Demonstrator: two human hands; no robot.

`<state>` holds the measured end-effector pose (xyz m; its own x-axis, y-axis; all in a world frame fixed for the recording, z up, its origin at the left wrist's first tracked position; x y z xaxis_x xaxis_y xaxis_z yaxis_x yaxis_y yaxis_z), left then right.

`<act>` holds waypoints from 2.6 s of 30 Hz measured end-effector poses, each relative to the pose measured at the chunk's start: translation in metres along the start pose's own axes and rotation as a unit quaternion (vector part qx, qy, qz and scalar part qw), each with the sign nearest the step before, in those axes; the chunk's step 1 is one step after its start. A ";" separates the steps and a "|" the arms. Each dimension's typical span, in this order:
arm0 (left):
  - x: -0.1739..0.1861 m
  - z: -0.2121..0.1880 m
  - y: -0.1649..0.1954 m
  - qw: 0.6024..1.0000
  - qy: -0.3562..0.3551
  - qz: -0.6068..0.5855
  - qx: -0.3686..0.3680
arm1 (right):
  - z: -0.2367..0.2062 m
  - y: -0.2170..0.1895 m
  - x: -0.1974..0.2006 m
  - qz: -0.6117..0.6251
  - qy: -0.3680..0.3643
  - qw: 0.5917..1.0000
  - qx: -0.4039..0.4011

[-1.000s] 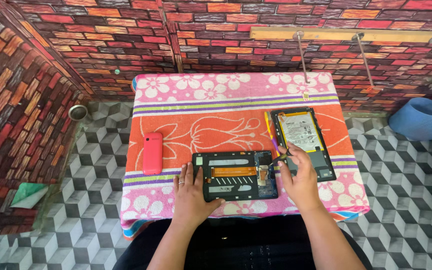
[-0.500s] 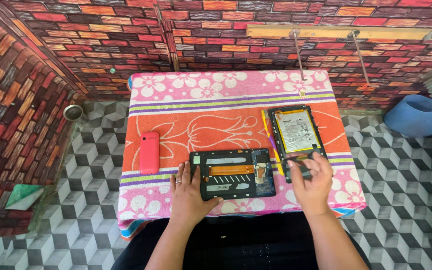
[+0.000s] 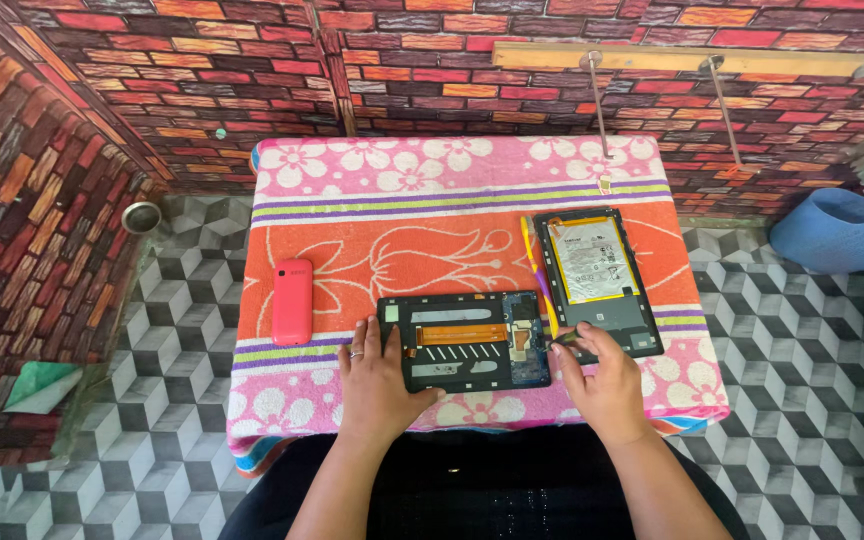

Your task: The person works on a disassembled tablet lying on a towel-covered table, prying at the internal components with a yellow pry tool and using a screwdriver on the tablet's internals. At the end, the person lifts the battery pack out of the tablet's rear housing and sets it on the table.

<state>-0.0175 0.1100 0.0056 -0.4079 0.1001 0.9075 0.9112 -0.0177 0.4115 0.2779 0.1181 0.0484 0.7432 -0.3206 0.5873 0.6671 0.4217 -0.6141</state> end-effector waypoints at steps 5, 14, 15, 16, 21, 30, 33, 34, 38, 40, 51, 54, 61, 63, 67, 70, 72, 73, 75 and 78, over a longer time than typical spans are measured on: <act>0.001 0.002 0.001 1.000 -0.013 0.013 0.007 | -0.002 0.014 -0.005 -0.001 -0.009 0.998 -0.066; -0.002 0.001 -0.003 1.000 -0.002 0.013 0.008 | -0.004 0.006 0.002 0.054 0.009 0.998 -0.008; -0.001 0.001 -0.003 1.000 0.000 0.012 0.005 | -0.004 0.007 0.003 0.049 0.012 0.999 -0.014; 0.000 0.002 -0.001 1.000 0.006 0.012 0.000 | -0.004 0.008 0.003 0.044 0.014 0.999 -0.020; -0.001 0.002 -0.002 1.000 0.007 0.004 0.002 | -0.006 0.012 0.008 0.092 0.025 0.995 -0.038; 0.000 0.001 0.000 1.000 -0.001 0.006 -0.001 | -0.001 0.004 -0.002 0.065 0.013 0.998 -0.013; 0.000 0.001 -0.001 1.000 -0.004 -0.001 0.003 | 0.000 0.008 0.003 0.105 0.036 0.994 -0.022; 0.000 0.001 0.000 1.000 -0.003 -0.002 0.001 | 0.001 0.010 0.003 0.110 0.043 0.993 -0.024; 0.001 -0.001 -0.001 1.000 0.001 -0.006 0.000 | 0.007 0.015 -0.004 0.105 0.044 0.993 -0.034; 0.002 -0.001 0.000 1.000 0.005 -0.007 -0.003 | 0.009 0.014 -0.010 0.076 0.028 0.996 -0.029; 0.003 -0.003 0.000 0.999 0.029 -0.011 -0.020 | 0.022 0.019 -0.005 0.098 0.056 0.992 -0.053; 0.005 -0.004 0.001 0.999 0.031 -0.012 -0.025 | 0.025 0.016 -0.009 0.072 0.047 0.995 -0.057; 0.003 -0.003 0.002 1.000 0.015 -0.016 -0.016 | 0.025 0.011 0.001 0.083 0.057 0.994 -0.047; 0.002 -0.003 0.000 1.000 0.008 -0.014 -0.010 | 0.025 0.010 0.000 0.078 0.053 0.995 -0.041; 0.002 -0.004 0.001 1.000 0.010 -0.015 -0.012 | 0.024 0.009 -0.006 0.081 0.047 0.995 -0.033; 0.003 -0.004 0.001 1.000 0.017 -0.016 -0.016 | 0.026 0.010 -0.008 0.063 0.057 0.996 -0.030; 0.004 -0.004 0.001 0.999 0.023 -0.018 -0.019 | 0.028 0.010 -0.009 0.049 0.061 0.996 -0.031; 0.004 -0.004 0.001 0.999 0.028 -0.019 -0.022 | 0.029 0.010 -0.010 0.047 0.060 0.997 -0.033; 0.005 -0.004 0.001 0.999 0.036 -0.022 -0.027 | 0.029 0.011 -0.011 0.041 0.057 0.997 -0.036; 0.004 -0.004 0.001 0.999 0.038 -0.023 -0.027 | 0.029 0.011 -0.013 0.035 0.050 0.997 -0.039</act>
<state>-0.0184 0.1061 0.0097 -0.4544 0.0259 0.8904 0.8878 -0.0686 0.4551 0.2740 0.1514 0.0498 0.7873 -0.3768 0.4880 0.6118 0.3799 -0.6938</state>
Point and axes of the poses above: each hand's wrist, its own z-axis towards the middle knuckle, its own x-axis out of the back of the hand, y = z × x, the point moved 10 cm from there along z, towards the middle knuckle, and after that the axes turned 8 degrees about -x, right-handed, at the moved point
